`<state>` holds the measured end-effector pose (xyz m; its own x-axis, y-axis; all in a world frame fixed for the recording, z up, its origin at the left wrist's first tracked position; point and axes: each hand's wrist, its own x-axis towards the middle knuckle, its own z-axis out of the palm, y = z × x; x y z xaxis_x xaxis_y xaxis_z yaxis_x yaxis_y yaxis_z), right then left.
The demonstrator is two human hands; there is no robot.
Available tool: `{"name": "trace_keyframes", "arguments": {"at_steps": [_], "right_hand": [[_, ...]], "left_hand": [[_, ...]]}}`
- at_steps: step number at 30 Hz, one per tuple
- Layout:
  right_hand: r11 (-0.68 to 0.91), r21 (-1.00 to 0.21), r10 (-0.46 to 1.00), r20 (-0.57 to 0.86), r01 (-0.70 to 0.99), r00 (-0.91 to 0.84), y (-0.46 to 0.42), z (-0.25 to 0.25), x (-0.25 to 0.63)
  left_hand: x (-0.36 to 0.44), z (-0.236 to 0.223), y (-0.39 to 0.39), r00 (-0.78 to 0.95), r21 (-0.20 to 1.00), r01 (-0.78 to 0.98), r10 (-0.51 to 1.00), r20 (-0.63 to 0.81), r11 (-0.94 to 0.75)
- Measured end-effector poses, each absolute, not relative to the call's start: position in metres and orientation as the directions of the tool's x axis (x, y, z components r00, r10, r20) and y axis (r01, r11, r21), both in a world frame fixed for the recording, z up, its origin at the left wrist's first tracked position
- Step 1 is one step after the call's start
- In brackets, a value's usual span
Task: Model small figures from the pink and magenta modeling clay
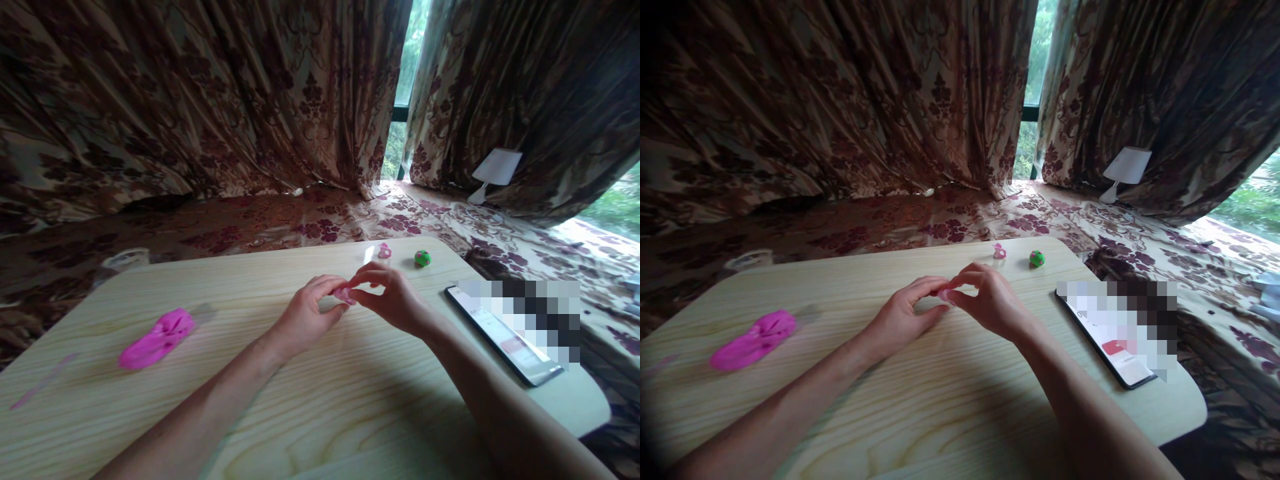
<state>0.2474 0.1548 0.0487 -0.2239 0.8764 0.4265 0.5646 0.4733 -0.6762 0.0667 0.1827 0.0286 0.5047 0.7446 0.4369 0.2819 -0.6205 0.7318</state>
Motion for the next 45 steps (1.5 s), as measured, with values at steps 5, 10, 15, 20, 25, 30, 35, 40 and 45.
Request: {"name": "trace_keyframes", "arguments": {"at_steps": [5,10,15,20,25,30,35,40,45], "right_hand": [[0.459,-0.723,0.888,0.364,0.516,-0.280,0.155,0.051,0.251],[0.475,-0.697,0.880,0.375,0.537,-0.293,0.155,0.048,0.250],[0.471,-0.706,0.882,0.367,0.529,-0.295,0.156,0.046,0.250],[0.473,-0.725,0.880,0.364,0.500,-0.305,0.155,0.047,0.249],[0.488,-0.708,0.873,0.386,0.511,-0.300,0.153,0.053,0.250],[0.574,-0.626,0.809,0.534,0.527,-0.246,0.150,0.065,0.251],[0.641,-0.513,0.748,0.584,0.571,-0.314,0.151,0.058,0.248],[0.637,-0.492,0.748,0.582,0.594,-0.319,0.151,0.054,0.246],[0.630,-0.488,0.756,0.565,0.604,-0.331,0.151,0.054,0.245]], "left_hand": [[0.067,0.030,0.182,0.544,0.766,0.284,0.755,0.367,-0.577],[0.066,0.032,0.181,0.572,0.813,0.243,0.755,0.321,-0.529],[0.065,0.033,0.180,0.602,0.833,0.219,0.742,0.293,-0.507],[0.065,0.032,0.180,0.628,0.868,0.178,0.733,0.263,-0.464],[0.066,0.034,0.181,0.634,0.934,0.125,0.751,0.184,-0.334],[0.068,0.037,0.184,0.543,0.977,0.053,0.827,0.145,-0.206],[0.066,0.035,0.186,0.489,0.988,0.043,0.865,0.110,-0.150],[0.066,0.040,0.184,0.525,0.978,0.067,0.841,0.132,-0.196],[0.067,0.038,0.183,0.492,0.987,0.053,0.864,0.106,-0.151]]}}
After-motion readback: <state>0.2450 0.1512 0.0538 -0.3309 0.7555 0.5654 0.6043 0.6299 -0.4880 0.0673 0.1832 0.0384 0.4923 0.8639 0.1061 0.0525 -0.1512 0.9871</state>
